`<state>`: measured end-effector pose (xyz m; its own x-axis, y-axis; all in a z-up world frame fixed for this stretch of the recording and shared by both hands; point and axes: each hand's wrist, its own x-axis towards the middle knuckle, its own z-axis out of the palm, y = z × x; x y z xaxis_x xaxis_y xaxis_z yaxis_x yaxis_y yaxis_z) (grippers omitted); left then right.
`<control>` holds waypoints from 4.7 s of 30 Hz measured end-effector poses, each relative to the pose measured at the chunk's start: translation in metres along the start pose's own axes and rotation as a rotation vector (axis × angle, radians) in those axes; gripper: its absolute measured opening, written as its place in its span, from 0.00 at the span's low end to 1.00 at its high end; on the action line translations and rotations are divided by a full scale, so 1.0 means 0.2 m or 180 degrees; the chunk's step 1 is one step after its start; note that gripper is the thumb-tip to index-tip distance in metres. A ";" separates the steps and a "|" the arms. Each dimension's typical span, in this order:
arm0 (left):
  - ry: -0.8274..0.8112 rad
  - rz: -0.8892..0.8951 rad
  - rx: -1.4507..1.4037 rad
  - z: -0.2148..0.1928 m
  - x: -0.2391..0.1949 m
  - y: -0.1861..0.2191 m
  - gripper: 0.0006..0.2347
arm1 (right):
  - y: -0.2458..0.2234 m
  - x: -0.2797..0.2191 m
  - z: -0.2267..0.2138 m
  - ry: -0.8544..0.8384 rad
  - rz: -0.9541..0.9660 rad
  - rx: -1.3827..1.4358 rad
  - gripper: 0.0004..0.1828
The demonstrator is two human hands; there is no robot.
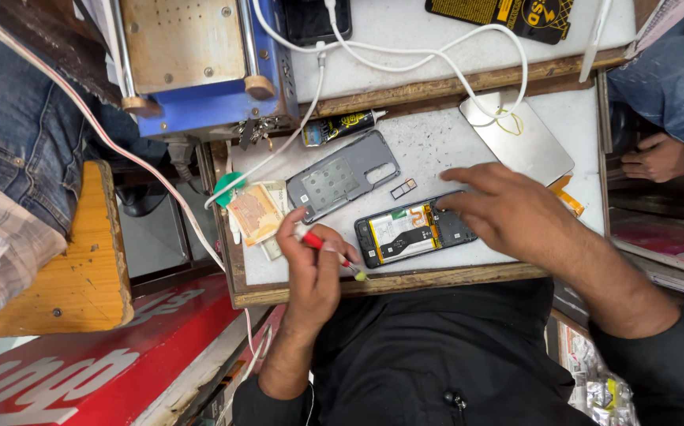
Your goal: The person disassembles a smartphone on a workbench, using a red-handled tool to pry open the casing and remove the battery. They handle the phone's internal components, including the motherboard and battery, and interact with another person who hands over a different phone.
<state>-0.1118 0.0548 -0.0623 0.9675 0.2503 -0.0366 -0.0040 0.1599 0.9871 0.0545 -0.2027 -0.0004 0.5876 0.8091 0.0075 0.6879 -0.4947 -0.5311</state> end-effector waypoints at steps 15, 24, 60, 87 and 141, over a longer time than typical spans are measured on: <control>-0.0445 -0.0099 0.1691 0.11 0.09 0.01 0.21 | -0.07 0.23 -0.06 -0.1808 -0.0193 -0.0685 0.27; -0.0299 -0.0021 0.2566 0.19 0.15 -0.01 0.24 | -0.14 0.26 -0.05 -0.1844 -0.0165 -0.0981 0.24; 0.0538 -0.0360 -0.0544 -0.07 -0.01 -0.01 0.22 | 0.01 0.05 -0.06 -0.0983 -0.0283 -0.0477 0.33; -0.1017 0.0308 0.3597 0.10 0.10 0.05 0.31 | -0.10 0.31 -0.10 -0.2330 -0.0011 -0.0679 0.44; -0.0397 0.0154 0.1024 0.38 0.33 -0.14 0.18 | 0.20 -0.03 0.06 -0.0164 0.0192 -0.0631 0.19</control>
<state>-0.0286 -0.0055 -0.0805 0.9916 0.1286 0.0111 0.0101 -0.1635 0.9865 0.0743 -0.2235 -0.0317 0.6112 0.7888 -0.0652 0.7255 -0.5913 -0.3522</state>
